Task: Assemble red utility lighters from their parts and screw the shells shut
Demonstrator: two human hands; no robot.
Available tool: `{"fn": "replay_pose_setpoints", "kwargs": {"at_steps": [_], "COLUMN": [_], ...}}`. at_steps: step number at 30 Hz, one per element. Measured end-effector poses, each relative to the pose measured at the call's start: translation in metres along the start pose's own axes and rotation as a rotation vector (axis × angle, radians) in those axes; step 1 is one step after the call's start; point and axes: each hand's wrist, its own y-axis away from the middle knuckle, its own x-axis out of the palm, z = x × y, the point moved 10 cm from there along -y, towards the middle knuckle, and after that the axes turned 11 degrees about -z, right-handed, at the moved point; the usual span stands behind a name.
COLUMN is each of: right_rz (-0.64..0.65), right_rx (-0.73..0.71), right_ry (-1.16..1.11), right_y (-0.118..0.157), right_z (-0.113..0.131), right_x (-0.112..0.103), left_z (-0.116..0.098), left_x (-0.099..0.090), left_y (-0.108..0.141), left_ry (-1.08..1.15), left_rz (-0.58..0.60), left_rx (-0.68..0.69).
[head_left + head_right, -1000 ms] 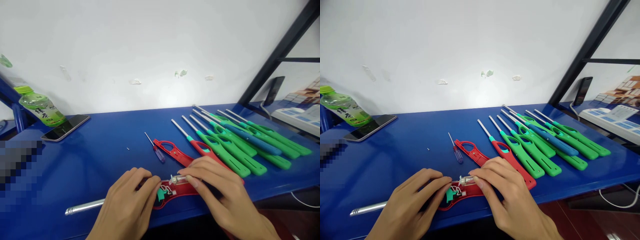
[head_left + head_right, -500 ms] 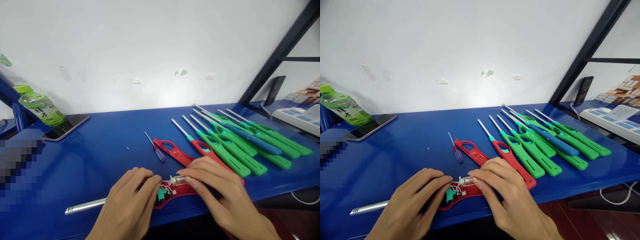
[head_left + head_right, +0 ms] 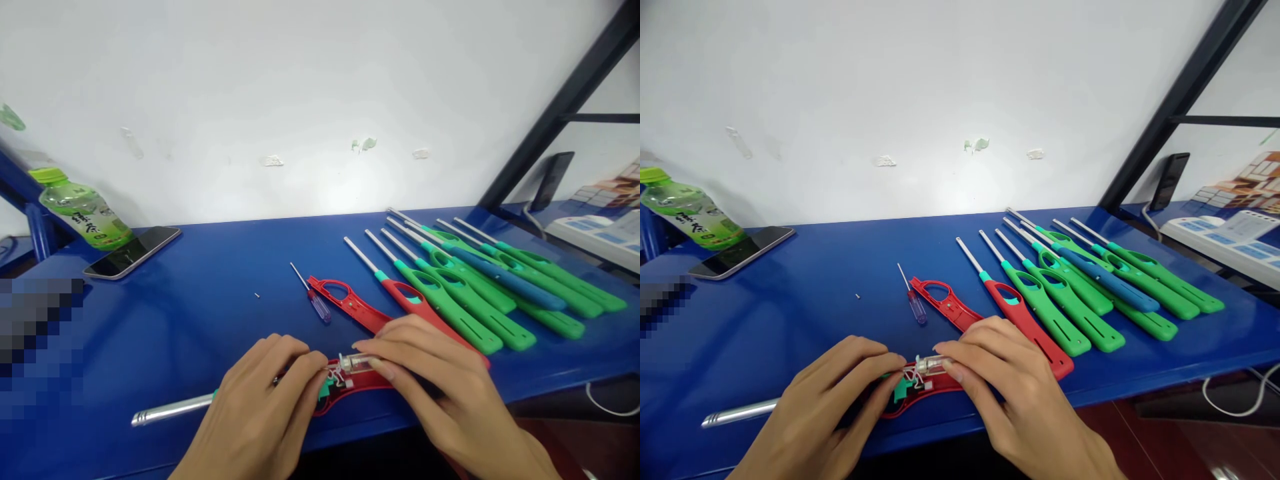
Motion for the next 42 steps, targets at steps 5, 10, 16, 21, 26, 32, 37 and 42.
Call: {"fn": "replay_pose_setpoints", "kwargs": {"at_steps": [5,10,16,21,26,32,37,42], "right_rz": [0.002,0.012,0.022,0.027,0.032,0.037,0.027,0.031], "right_rx": [-0.041,-0.066,-0.093,-0.096,-0.108,-0.1,-0.126,-0.128], "right_ry": [0.011,0.002,-0.021,-0.03,-0.038,-0.04,-0.029,-0.009], "right_y": [0.0018,0.0052,0.007,0.0087,0.0079,0.0063,0.005,0.0058], "right_z": [0.0009,-0.0002,0.0021,0.0024,0.0032,0.0038,0.007,0.0074], "right_x": [0.0011,0.0016,0.0025,0.0021,0.0027,0.0026,0.0012,0.0023], "left_z": [-0.0003,-0.0002,-0.0006,-0.0008,-0.0012,-0.0023,-0.0022,-0.0028], "left_x": [0.0021,0.0002,0.0003,0.0005,-0.0013,-0.002,-0.003,-0.0021], "left_y": [0.0006,0.0019,0.0019,0.0029,0.0047,0.0049,0.0031,0.0056], "left_ry": [-0.021,-0.013,-0.021,-0.033,-0.018,0.022,0.02,0.0], "left_rz": [0.017,0.015,0.021,0.028,0.027,0.012,0.02,0.036], "left_rx": [0.001,-0.003,-0.008,-0.004,-0.007,0.003,-0.003,0.003]}}
